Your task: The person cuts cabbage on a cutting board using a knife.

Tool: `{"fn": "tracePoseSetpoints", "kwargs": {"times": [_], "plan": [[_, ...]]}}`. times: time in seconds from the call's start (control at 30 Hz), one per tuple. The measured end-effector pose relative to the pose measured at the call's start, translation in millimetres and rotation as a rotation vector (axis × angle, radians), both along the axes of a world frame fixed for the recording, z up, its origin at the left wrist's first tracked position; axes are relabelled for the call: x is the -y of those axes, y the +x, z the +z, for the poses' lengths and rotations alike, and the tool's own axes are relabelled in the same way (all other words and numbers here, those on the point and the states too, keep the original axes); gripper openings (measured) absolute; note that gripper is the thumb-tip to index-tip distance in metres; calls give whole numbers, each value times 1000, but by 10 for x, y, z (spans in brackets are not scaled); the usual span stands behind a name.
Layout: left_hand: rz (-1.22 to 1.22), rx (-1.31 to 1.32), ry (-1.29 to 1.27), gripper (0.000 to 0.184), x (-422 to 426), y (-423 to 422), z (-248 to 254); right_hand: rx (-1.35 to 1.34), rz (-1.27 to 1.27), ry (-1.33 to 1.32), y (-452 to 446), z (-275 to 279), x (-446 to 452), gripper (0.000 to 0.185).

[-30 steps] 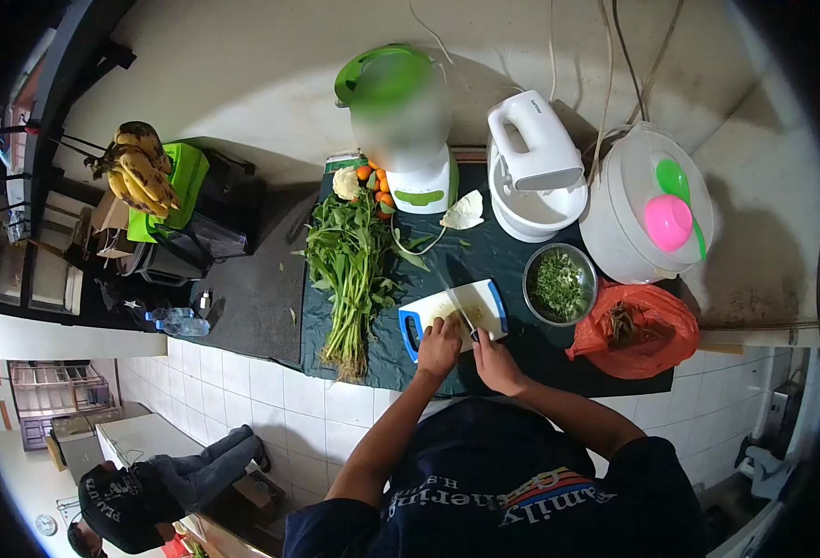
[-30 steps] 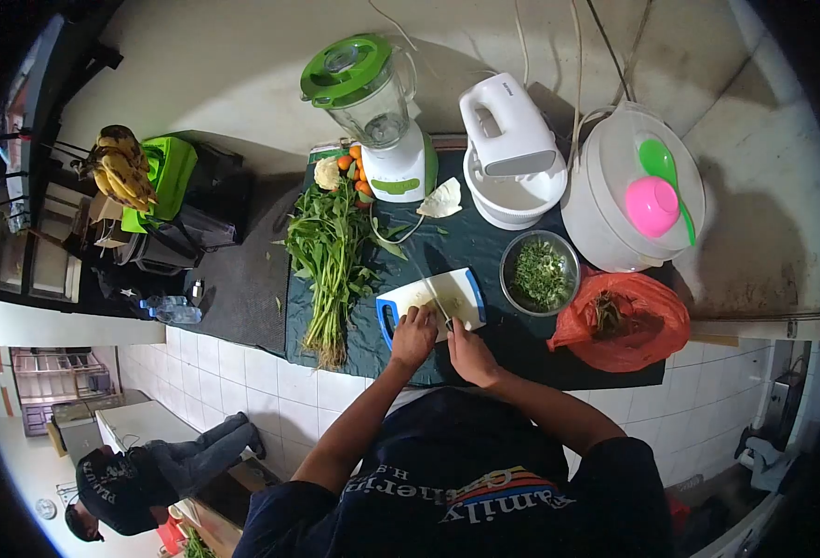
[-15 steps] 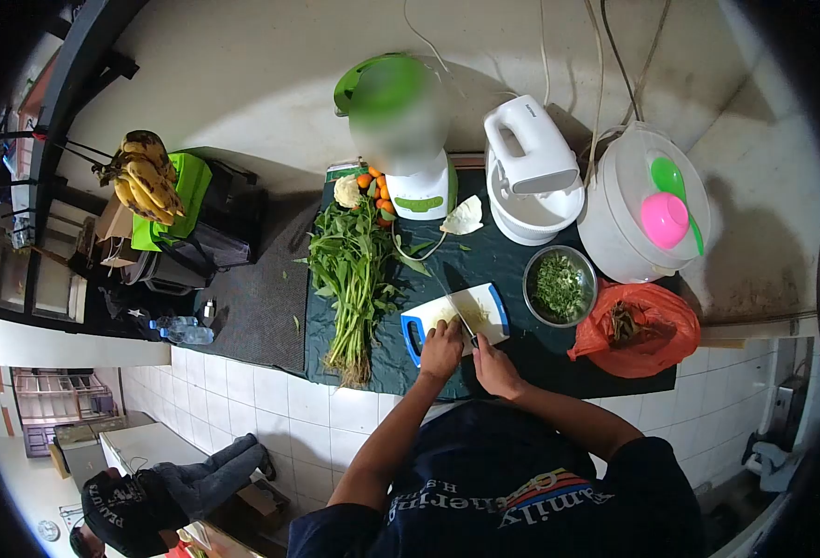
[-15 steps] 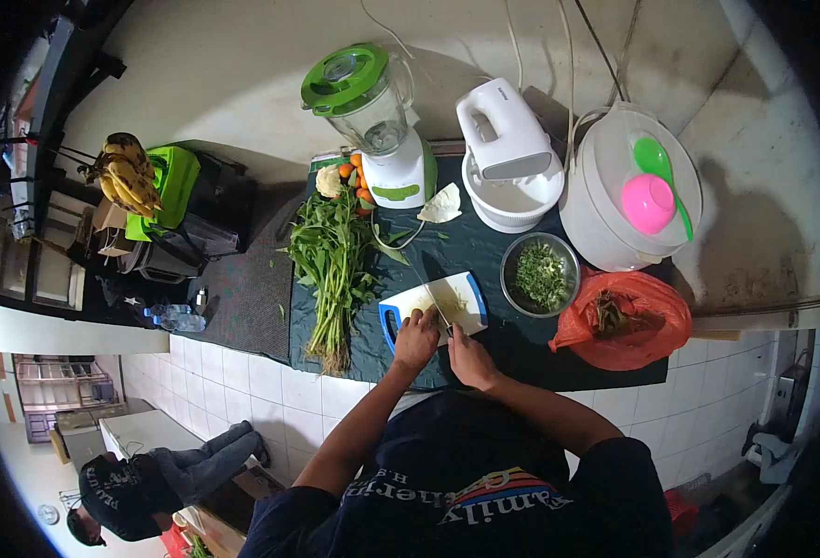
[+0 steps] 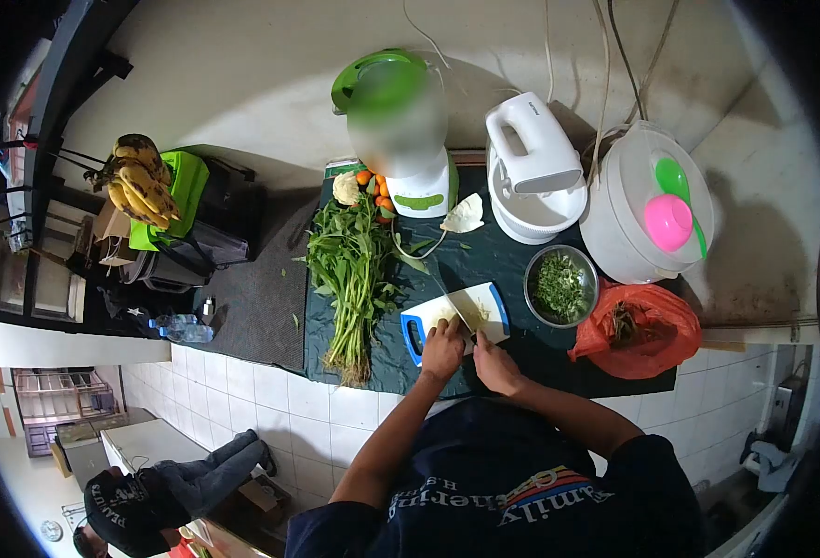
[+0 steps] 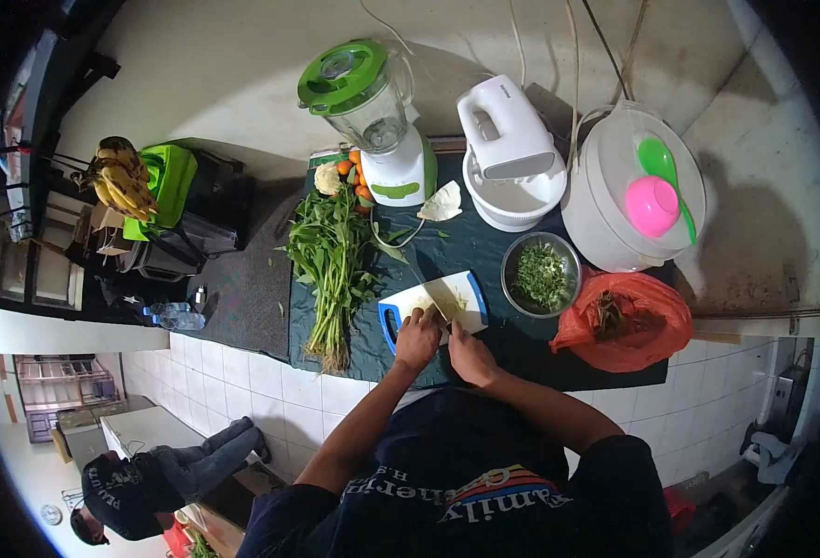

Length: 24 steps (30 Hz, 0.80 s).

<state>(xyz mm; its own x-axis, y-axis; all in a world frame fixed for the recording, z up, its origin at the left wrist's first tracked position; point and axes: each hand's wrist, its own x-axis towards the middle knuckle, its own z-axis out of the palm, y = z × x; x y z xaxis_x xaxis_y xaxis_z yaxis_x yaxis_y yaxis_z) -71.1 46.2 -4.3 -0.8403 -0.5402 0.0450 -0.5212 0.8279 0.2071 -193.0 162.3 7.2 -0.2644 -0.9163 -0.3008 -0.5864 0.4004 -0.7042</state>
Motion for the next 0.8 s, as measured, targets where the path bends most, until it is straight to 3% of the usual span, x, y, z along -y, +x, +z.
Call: {"fn": "tracePoseSetpoints", "kwargs": {"times": [0.17, 0.33, 0.43, 0.57, 0.63, 0.8], "plan": [[109, -108, 120, 13, 36, 49, -8, -30, -33, -47, -52, -20, 71, 47], [391, -358, 484, 14, 58, 1, 12, -25, -48, -7, -100, 130, -36, 47], [485, -331, 609, 13, 85, -32, 66, 0, -71, -22, -76, 105, -168, 43], [450, -313, 624, 15, 153, -30, -30, -27, -44, 11, -69, 150, -208, 45], [288, -418, 390, 19, 184, -25, -123, -3, -44, 57, -60, 168, -218, 46], [411, -424, 542, 16, 196, 76, 91, -49, -43, -51, -70, 191, -225, 48]]}}
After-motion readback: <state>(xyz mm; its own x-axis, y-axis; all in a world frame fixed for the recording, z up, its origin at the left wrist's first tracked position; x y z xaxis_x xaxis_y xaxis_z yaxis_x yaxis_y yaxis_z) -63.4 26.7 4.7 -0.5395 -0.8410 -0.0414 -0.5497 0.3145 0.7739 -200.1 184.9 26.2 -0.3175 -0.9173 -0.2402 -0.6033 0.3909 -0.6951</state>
